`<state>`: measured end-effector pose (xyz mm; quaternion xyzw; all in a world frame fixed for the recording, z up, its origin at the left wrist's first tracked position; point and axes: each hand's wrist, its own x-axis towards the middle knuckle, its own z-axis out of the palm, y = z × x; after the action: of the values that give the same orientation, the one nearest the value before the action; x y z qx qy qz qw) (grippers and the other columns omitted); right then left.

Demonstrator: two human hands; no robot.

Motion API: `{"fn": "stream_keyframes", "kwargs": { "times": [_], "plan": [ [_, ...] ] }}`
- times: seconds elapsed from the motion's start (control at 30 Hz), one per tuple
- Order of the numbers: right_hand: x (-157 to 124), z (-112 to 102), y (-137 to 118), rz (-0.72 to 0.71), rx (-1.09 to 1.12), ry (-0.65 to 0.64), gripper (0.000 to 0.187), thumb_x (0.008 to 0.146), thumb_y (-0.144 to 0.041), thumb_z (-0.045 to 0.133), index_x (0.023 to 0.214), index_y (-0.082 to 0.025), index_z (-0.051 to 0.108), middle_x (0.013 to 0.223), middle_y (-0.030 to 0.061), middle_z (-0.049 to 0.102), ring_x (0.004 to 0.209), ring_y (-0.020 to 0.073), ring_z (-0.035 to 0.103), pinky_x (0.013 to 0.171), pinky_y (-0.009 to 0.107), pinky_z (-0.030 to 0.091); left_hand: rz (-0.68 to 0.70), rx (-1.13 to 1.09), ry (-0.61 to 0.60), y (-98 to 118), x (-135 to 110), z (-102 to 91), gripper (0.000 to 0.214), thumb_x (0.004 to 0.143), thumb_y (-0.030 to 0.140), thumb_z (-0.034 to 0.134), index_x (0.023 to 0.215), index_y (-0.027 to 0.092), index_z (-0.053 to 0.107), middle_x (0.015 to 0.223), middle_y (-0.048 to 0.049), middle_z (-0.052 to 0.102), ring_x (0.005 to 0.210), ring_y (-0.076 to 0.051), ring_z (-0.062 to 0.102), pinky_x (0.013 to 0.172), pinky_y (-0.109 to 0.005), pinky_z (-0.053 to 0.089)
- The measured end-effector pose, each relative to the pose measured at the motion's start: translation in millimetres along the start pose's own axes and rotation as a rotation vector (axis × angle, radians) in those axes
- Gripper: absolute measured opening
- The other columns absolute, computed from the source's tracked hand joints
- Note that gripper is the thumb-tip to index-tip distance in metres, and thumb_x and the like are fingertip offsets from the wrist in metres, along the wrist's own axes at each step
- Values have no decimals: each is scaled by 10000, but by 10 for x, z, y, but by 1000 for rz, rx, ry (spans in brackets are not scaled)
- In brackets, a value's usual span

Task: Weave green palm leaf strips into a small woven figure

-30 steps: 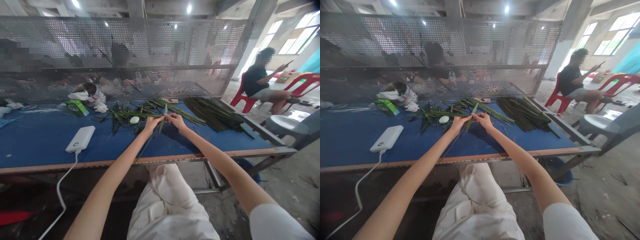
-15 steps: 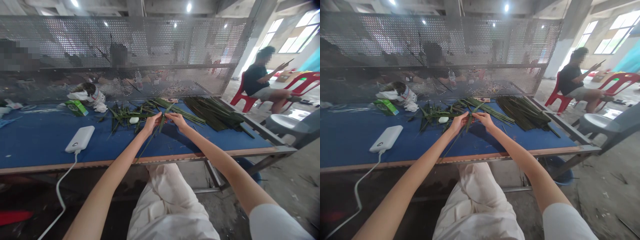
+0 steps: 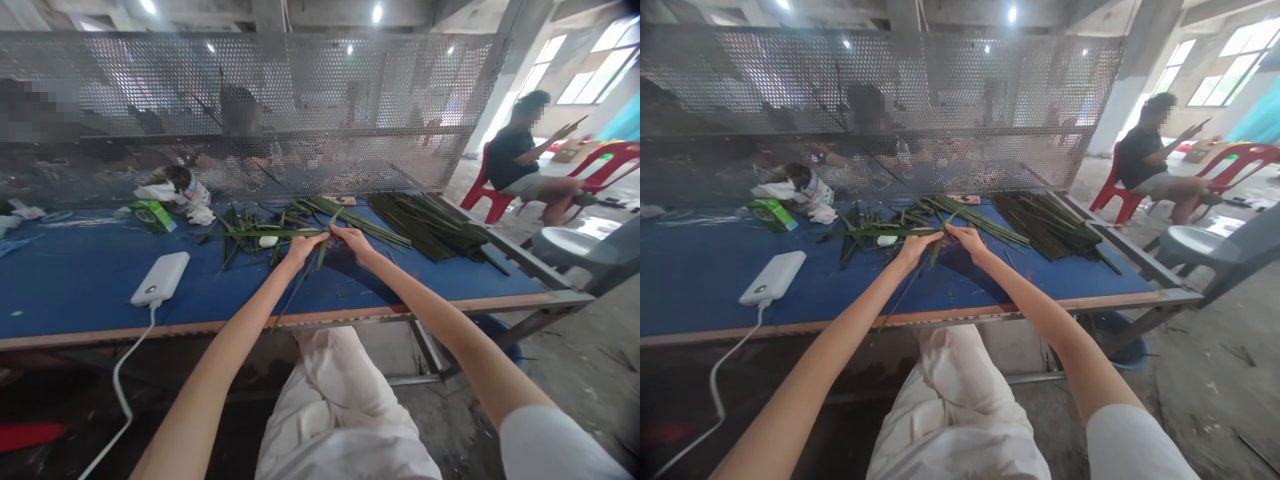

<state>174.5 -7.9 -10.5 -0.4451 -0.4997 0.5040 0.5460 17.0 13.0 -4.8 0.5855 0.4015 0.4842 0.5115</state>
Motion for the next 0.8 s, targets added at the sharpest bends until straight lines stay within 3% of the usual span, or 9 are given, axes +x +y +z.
{"fn": "stream_keyframes", "kwargs": {
  "times": [0.1, 0.23, 0.3, 0.57, 0.8],
  "plan": [
    [-7, 5, -10, -13, 12, -6, 431, 721, -580, 683, 785, -154, 703, 764, 40, 670, 669, 116, 569, 571, 211, 403, 110, 153, 20, 26, -20, -4, 219, 696, 357, 718, 615, 160, 665, 630, -39, 676, 611, -186, 632, 659, -304, 498],
    [-21, -2, -15, -108, -77, 0, 395, 726, -547, 701, 719, -153, 685, 662, 35, 644, 599, 119, 561, 537, 215, 410, 459, 648, 59, 69, -90, -31, 279, 799, 262, 585, 535, 173, 605, 566, -35, 616, 588, -159, 578, 632, -268, 405],
    [-29, -4, -16, -125, -116, -4, 390, 725, -537, 703, 678, -150, 679, 609, 34, 628, 581, 124, 564, 537, 220, 418, 570, 883, 88, 83, -132, -39, 292, 825, 240, 549, 545, 172, 593, 553, -40, 587, 567, -159, 547, 603, -274, 351],
    [-19, 1, 4, -79, -124, -43, 385, 677, -520, 751, 675, -138, 698, 554, 28, 614, 510, 116, 532, 518, 235, 408, 579, 1391, -1, 132, -204, 18, 204, 858, 138, 485, 820, 134, 685, 781, -111, 662, 723, -213, 609, 602, -292, 327],
    [-3, -48, -3, -16, -43, -66, 368, 624, -466, 780, 562, -152, 597, 556, -3, 560, 498, 80, 473, 502, 218, 361, 635, 1442, -29, 132, -245, 87, 250, 896, 124, 453, 830, 118, 694, 783, -113, 671, 761, -226, 637, 603, -305, 357]
  ]
}}
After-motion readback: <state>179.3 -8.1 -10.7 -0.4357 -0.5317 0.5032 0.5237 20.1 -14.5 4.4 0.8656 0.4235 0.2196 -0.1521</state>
